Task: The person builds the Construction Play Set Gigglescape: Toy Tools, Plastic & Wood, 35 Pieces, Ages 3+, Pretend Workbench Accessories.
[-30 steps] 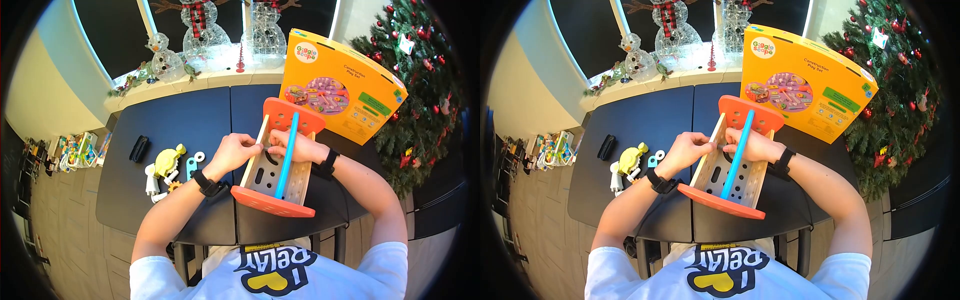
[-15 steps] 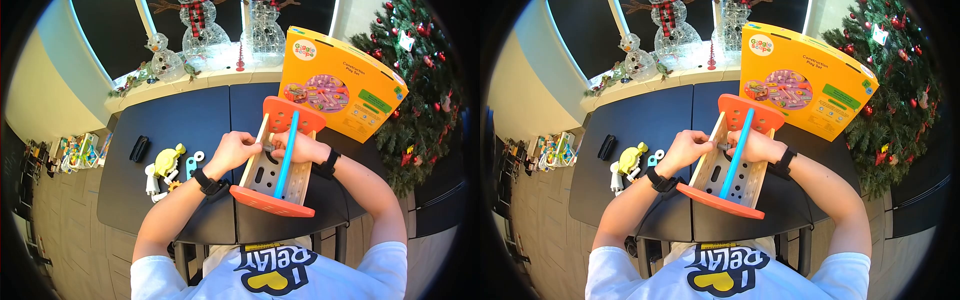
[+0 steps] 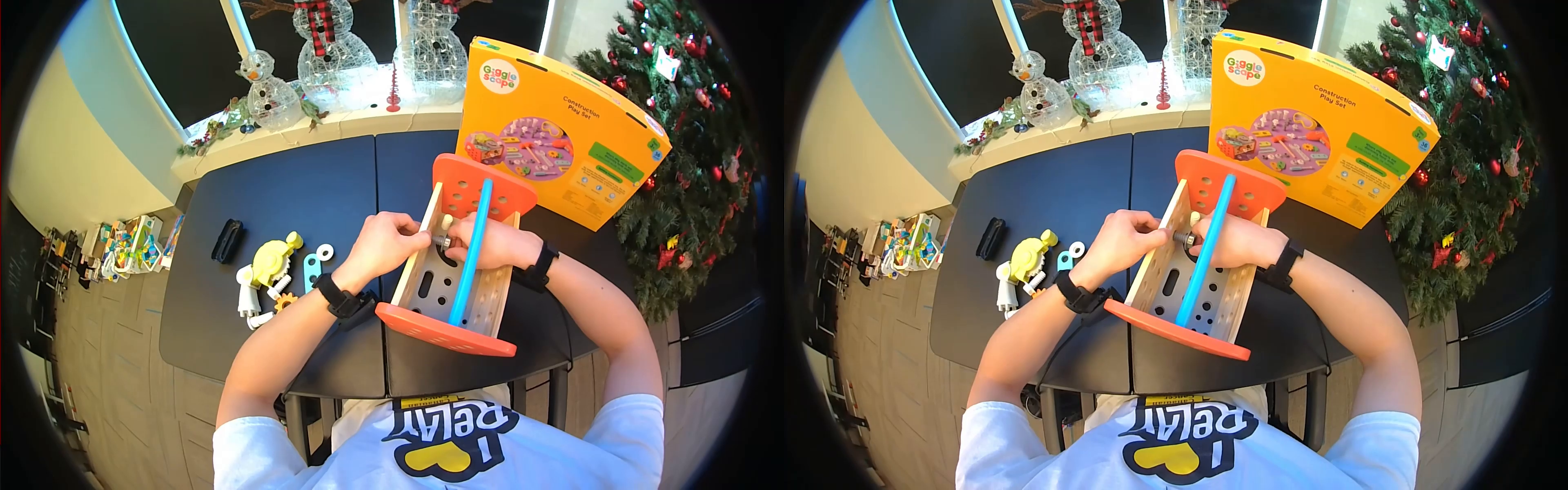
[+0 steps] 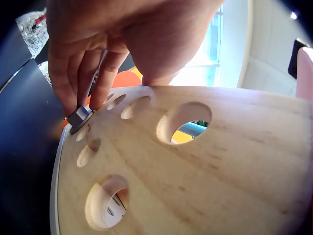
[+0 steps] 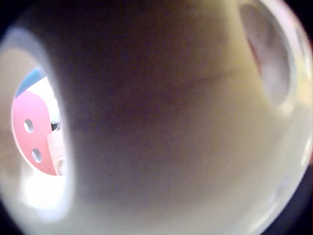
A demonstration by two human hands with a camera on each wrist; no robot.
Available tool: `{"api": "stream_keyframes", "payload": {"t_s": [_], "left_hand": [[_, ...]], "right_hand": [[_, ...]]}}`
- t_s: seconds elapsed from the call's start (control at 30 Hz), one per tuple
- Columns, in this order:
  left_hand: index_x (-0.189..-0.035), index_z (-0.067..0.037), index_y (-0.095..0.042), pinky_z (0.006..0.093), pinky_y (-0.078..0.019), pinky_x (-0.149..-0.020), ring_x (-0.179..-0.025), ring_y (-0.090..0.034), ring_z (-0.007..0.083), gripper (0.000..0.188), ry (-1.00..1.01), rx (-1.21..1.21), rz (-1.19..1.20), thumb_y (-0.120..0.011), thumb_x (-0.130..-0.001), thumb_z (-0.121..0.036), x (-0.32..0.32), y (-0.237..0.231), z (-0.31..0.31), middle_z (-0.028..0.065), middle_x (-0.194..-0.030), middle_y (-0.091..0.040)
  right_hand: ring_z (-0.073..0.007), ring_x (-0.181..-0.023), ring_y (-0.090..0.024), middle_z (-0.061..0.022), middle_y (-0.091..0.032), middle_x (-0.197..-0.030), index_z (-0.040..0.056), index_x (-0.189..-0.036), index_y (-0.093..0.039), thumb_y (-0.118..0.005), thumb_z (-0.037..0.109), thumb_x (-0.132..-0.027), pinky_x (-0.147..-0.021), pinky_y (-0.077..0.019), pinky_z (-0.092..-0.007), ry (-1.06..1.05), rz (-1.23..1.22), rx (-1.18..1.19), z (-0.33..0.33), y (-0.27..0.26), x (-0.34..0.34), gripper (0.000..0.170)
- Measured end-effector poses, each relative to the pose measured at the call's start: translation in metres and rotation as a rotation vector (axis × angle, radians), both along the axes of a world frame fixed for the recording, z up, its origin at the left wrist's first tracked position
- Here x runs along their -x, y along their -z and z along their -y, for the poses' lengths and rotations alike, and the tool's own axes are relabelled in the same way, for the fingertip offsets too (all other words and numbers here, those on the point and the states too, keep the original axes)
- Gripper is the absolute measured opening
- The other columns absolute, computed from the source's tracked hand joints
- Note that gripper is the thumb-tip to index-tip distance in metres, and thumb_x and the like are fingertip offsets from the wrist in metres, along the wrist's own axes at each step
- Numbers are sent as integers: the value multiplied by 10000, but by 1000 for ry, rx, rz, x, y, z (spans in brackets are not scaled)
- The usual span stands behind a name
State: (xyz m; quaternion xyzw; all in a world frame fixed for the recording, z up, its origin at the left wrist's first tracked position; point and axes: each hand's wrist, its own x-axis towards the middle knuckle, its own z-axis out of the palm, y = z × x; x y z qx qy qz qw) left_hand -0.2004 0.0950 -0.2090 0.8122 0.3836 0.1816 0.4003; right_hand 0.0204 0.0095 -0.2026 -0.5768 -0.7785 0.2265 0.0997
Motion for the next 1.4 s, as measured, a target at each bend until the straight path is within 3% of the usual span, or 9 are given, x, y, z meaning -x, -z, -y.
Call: {"api": "stream_keyframes", "payload": {"t_s": [0.27, 0.37, 0.47, 0.57, 0.67, 0.97, 1.07, 1.27, 1.4], "left_hand": [[-977, 17, -793, 377, -594, -835, -866, -771, 301, 402, 0, 10, -23, -747, -824, -352, 0, -4, 1, 189, -898, -782], [-981, 21, -789, 376, -594, -844, -877, -771, 301, 402, 10, 23, 3, -749, -829, -349, 0, -2, 0, 190, -905, -782], [-996, 25, -786, 376, -595, -851, -891, -773, 297, 405, 18, 27, 17, -751, -834, -344, -1, 3, -2, 189, -916, -784], [-992, 32, -772, 339, -571, -810, -851, -744, 201, 382, 21, 34, 43, -773, -864, -328, -2, 8, -3, 149, -888, -778], [-1016, 36, -775, 372, -596, -860, -909, -775, 278, 414, 29, 49, 34, -757, -848, -342, -2, 5, -3, 182, -943, -788], [-1010, 41, -771, 374, -595, -873, -916, -775, 289, 412, 28, 25, 52, -759, -849, -338, -2, 7, -3, 189, -951, -788], [-1011, 41, -771, 376, -596, -876, -919, -775, 294, 412, 33, 26, 56, -754, -850, -339, -2, 5, -2, 191, -952, -788], [-1008, 43, -770, 372, -596, -869, -912, -776, 287, 409, 31, 36, 53, -753, -850, -334, -2, 6, -3, 190, -939, -787], [-1001, 43, -768, 368, -596, -855, -898, -775, 279, 398, 37, 38, 65, -756, -847, -324, -2, 6, -4, 185, -928, -786]], "right_hand": [[-450, -950, -652, -231, -662, -922, -48, -964, -640, -665, 238, -977, -897, -531, -509, -49, -21, -173, -3, 30, -9, 288], [-374, -889, -682, -182, -663, -886, -34, -955, -612, -704, 201, -962, -836, -555, -462, -36, 18, -203, -3, 24, -9, 253], [-261, -813, -702, -136, -677, -854, -9, -965, -580, -765, 164, -929, -746, -565, -385, 134, -215, -73, 0, 8, -6, 256], [-182, -755, -699, -95, -689, -822, 12, -986, -562, -811, 141, -896, -682, -553, -328, 124, -191, 7, -1, 5, -8, 295], [-190, -747, -708, -92, -696, -793, 11, -990, -585, -805, 147, -903, -679, -558, -336, 108, -277, -19, -2, 11, -11, 273], [-300, -762, -720, -180, -694, -756, -18, -880, -670, -749, 244, -924, -707, -567, -417, 48, -5, -69, -2, 9, -5, 277], [-300, -751, -711, -171, -692, -759, -11, -908, -658, -764, 213, -906, -679, -553, -422, 50, -47, 0, 5, -6, 0, 248], [-268, -744, -704, -150, -677, -763, -3, -994, -596, -798, 177, -875, -668, -553, -377, 131, -124, -42, 1, 7, -7, 295], [-273, -724, -683, -130, -670, -786, 1, -998, -590, -832, 209, -851, -676, -555, -384, 78, -184, 0, -5, 17, -14, 351]]}}
